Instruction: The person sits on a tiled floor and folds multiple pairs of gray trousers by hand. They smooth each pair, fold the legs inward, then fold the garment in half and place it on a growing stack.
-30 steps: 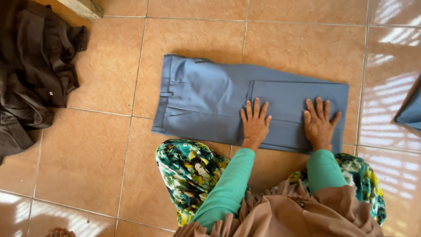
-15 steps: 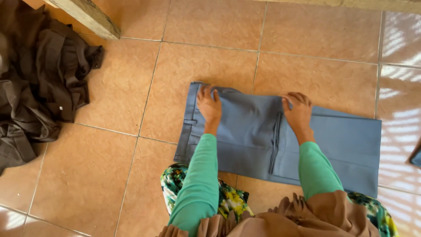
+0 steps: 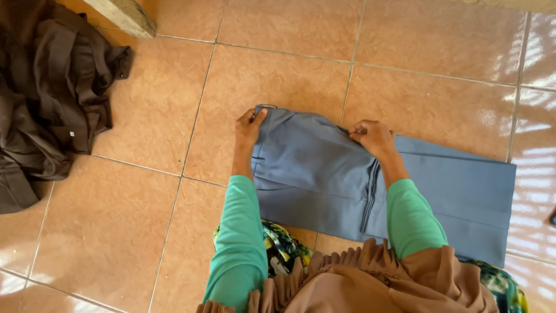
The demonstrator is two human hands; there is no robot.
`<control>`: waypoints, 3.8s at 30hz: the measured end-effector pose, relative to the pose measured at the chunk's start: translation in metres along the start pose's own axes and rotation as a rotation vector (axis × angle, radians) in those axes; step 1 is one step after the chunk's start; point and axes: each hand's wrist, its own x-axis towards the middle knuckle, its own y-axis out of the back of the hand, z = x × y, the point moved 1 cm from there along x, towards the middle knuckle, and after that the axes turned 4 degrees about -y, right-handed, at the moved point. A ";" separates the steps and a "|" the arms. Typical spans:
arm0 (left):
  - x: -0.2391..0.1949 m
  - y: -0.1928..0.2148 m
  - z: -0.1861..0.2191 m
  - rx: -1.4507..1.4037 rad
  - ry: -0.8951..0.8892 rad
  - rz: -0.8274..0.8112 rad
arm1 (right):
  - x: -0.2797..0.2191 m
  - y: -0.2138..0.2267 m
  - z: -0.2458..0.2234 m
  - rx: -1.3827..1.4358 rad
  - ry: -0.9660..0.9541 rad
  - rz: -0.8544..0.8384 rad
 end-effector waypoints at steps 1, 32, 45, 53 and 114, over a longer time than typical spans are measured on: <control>-0.017 0.019 0.035 0.000 -0.001 -0.002 | -0.003 0.002 0.006 0.000 -0.001 0.002; -0.164 0.031 0.045 0.708 -0.233 0.219 | -0.180 -0.048 0.138 0.223 0.153 0.455; -0.373 -0.159 0.074 0.459 -0.152 -0.400 | -0.217 0.010 0.334 -0.128 -0.446 0.424; -0.376 -0.152 0.048 0.334 -0.156 -0.350 | -0.190 0.014 0.354 0.008 -0.669 0.388; -0.371 -0.094 0.087 0.779 -0.781 -0.140 | -0.246 -0.095 0.062 -0.271 0.275 0.820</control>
